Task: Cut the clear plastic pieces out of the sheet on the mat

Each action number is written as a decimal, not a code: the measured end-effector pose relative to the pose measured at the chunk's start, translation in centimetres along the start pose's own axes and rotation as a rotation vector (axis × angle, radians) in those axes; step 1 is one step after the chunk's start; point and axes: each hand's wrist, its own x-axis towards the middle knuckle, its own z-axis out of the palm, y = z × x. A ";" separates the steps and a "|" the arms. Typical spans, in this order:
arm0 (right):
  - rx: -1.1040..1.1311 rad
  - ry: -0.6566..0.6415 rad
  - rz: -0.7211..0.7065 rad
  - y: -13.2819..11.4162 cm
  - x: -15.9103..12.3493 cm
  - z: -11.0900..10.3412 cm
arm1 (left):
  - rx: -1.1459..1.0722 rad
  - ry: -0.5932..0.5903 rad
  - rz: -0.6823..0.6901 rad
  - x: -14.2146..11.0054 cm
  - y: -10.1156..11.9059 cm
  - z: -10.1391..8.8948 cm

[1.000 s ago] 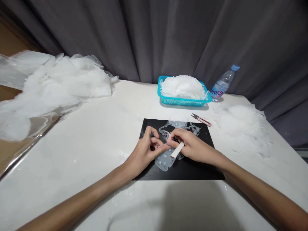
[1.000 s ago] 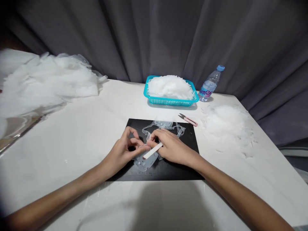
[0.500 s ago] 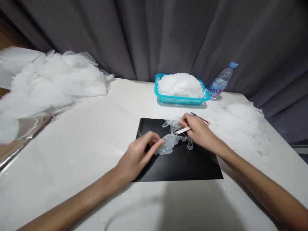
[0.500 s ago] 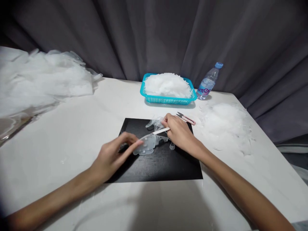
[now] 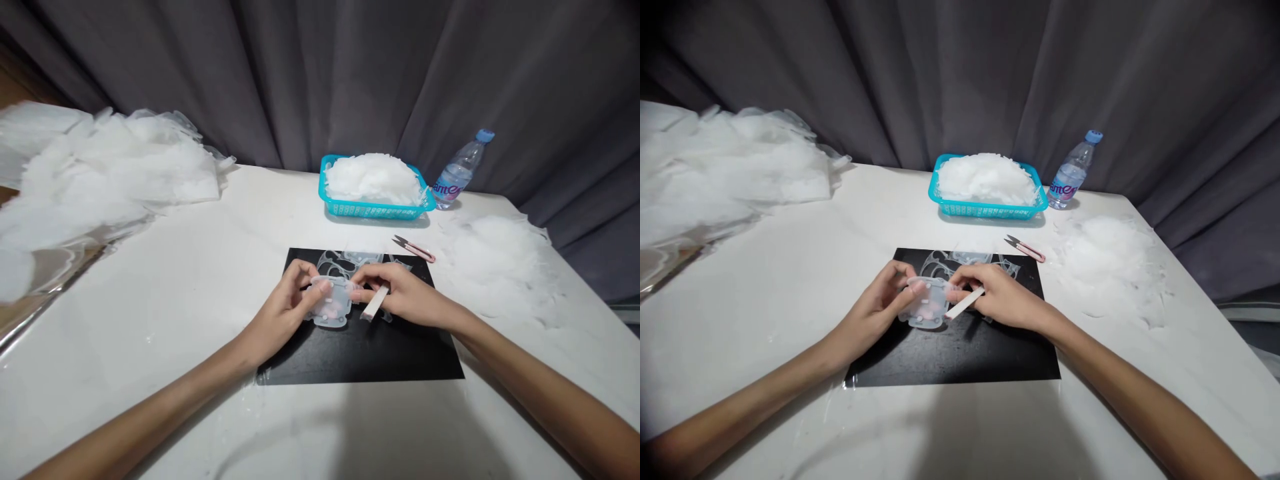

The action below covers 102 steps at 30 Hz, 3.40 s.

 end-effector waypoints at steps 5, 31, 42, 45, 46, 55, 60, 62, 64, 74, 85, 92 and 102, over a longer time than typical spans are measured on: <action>-0.013 -0.010 -0.011 -0.3 -0.1 0.3 | -0.151 -0.069 -0.166 0.1 -0.2 0.1; -0.306 -0.082 -0.218 -0.9 -0.4 -1.7 | 0.010 -0.020 -0.070 0.4 0.6 -0.4; 0.043 -0.058 -0.055 -0.7 0.5 -0.5 | 0.238 -0.097 0.025 -0.4 0.6 -0.5; 0.133 -0.007 0.010 -0.6 0.4 -0.3 | 0.270 -0.086 0.047 -0.3 0.5 -0.5; 0.138 -0.002 0.016 -0.5 0.4 -0.3 | 0.278 -0.081 0.056 -0.3 0.5 -0.5; 0.157 -0.168 -0.004 -0.9 0.2 -0.7 | 0.328 -0.099 0.081 -0.5 0.6 -0.2; 0.093 -0.214 -0.022 -1.4 -0.2 -0.6 | 0.404 -0.118 0.130 -0.5 0.8 -0.3; 0.004 -0.183 -0.085 -1.2 -0.3 -0.2 | 0.443 -0.138 0.208 -1.0 0.8 -0.2; -0.148 -0.123 -0.150 -0.6 -0.2 0.2 | 0.498 -0.154 0.356 -1.8 0.6 0.2; -0.585 0.330 0.006 1.2 0.0 -3.7 | 0.303 -0.213 0.362 -1.6 1.0 -0.4; -0.376 0.099 -0.457 -3.0 -1.8 -0.2 | 0.120 -0.066 0.207 -1.3 1.0 0.0; -0.325 0.157 -0.465 -2.7 -1.9 -0.2 | 0.110 -0.047 0.166 -1.5 0.9 0.1; -0.360 0.163 -0.257 -2.0 -1.3 -1.1 | -0.007 -0.055 -0.001 -1.5 1.1 0.7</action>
